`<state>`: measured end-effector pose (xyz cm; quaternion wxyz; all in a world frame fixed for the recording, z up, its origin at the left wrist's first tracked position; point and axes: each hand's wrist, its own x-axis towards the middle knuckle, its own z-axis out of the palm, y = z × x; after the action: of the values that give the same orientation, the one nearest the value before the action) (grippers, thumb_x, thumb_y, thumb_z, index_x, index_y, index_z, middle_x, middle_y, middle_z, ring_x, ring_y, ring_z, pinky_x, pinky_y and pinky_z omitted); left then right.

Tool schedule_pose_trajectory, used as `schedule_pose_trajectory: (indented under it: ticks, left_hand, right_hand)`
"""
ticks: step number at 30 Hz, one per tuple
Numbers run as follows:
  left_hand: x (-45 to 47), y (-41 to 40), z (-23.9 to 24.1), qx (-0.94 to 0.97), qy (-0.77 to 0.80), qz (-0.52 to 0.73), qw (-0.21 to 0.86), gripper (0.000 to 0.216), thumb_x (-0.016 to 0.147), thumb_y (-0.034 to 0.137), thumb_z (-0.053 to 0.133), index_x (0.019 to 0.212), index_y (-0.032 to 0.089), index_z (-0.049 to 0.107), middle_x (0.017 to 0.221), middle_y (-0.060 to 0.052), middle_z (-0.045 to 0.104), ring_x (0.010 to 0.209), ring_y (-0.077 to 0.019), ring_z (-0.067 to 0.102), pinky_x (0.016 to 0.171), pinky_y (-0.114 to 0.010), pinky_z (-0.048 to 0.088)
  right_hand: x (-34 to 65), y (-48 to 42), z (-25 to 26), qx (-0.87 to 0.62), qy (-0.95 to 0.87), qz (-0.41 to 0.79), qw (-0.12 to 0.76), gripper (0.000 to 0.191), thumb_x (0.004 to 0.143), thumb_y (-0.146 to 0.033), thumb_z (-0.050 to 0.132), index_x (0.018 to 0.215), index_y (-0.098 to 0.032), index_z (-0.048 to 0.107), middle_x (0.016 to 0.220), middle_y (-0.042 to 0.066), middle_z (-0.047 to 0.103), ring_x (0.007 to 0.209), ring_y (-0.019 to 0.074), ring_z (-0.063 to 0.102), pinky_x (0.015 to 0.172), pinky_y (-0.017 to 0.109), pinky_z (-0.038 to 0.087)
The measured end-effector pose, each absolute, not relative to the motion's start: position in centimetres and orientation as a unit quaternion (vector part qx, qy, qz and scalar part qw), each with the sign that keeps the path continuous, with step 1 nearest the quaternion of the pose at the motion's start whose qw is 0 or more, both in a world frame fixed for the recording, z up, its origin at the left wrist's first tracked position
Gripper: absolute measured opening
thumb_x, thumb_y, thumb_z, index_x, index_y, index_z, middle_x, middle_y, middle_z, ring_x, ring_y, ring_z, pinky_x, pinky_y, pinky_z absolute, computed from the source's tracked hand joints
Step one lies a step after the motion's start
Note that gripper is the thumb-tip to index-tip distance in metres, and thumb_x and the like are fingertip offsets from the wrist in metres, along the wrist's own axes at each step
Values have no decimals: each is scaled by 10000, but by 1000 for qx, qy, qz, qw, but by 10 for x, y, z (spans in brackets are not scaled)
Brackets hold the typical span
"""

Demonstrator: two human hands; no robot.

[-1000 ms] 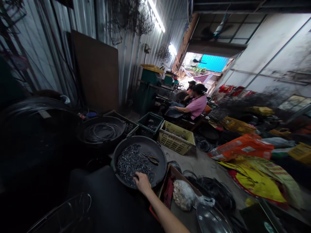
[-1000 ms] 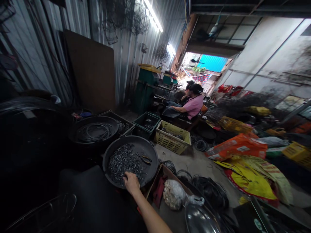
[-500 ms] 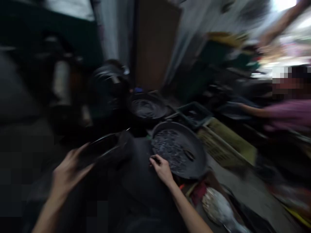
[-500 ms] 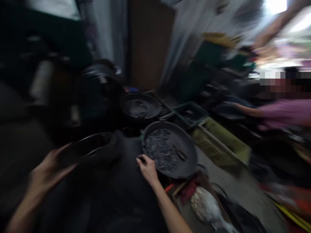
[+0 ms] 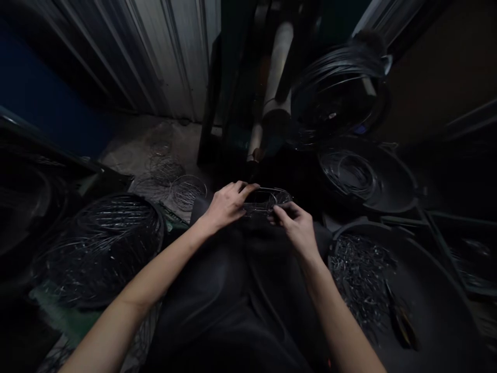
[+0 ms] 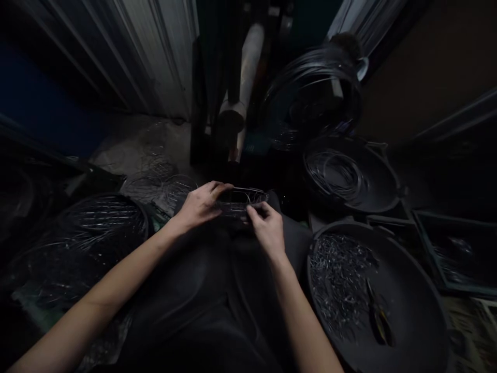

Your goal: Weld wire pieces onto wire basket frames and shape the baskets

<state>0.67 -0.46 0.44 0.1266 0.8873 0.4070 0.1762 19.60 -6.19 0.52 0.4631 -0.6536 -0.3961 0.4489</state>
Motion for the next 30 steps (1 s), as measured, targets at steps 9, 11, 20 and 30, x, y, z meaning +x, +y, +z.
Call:
schedule_pose_trajectory:
  ticks: [9, 11, 20, 30]
  left_hand:
    - [-7, 3, 11, 877, 393, 230, 153, 579, 738, 128, 566, 1286, 213, 400, 1185, -67, 521, 1091, -206, 524, 917, -327, 461]
    - [-10, 5, 12, 873, 388, 250, 161, 575, 739, 146, 585, 1282, 207, 403, 1189, -72, 523, 1095, -211, 526, 925, -337, 464]
    - [-11, 19, 7, 857, 396, 308, 116, 559, 730, 143, 612, 1259, 205, 441, 1182, -83, 541, 1081, -213, 550, 900, -336, 494]
    - [-8, 28, 0, 843, 393, 346, 123, 578, 725, 144, 645, 1259, 226, 440, 1203, -78, 536, 1121, -209, 539, 942, -351, 481]
  right_hand:
    - [161, -45, -6, -670, -531, 216, 471, 246, 822, -406, 563, 812, -176, 647, 738, 15, 666, 648, 138, 592, 625, 234, 447]
    - [157, -44, -6, -660, -541, 186, 487, 227, 836, -386, 558, 815, -178, 646, 748, 14, 664, 664, 136, 597, 641, 232, 449]
    - [146, -29, -11, -640, -552, 129, 519, 191, 851, -341, 556, 848, -174, 650, 796, 27, 675, 708, 141, 622, 702, 242, 472]
    - [139, -18, -19, -656, -517, 106, 539, 233, 865, -373, 531, 872, -178, 658, 836, 50, 676, 750, 158, 627, 746, 271, 483]
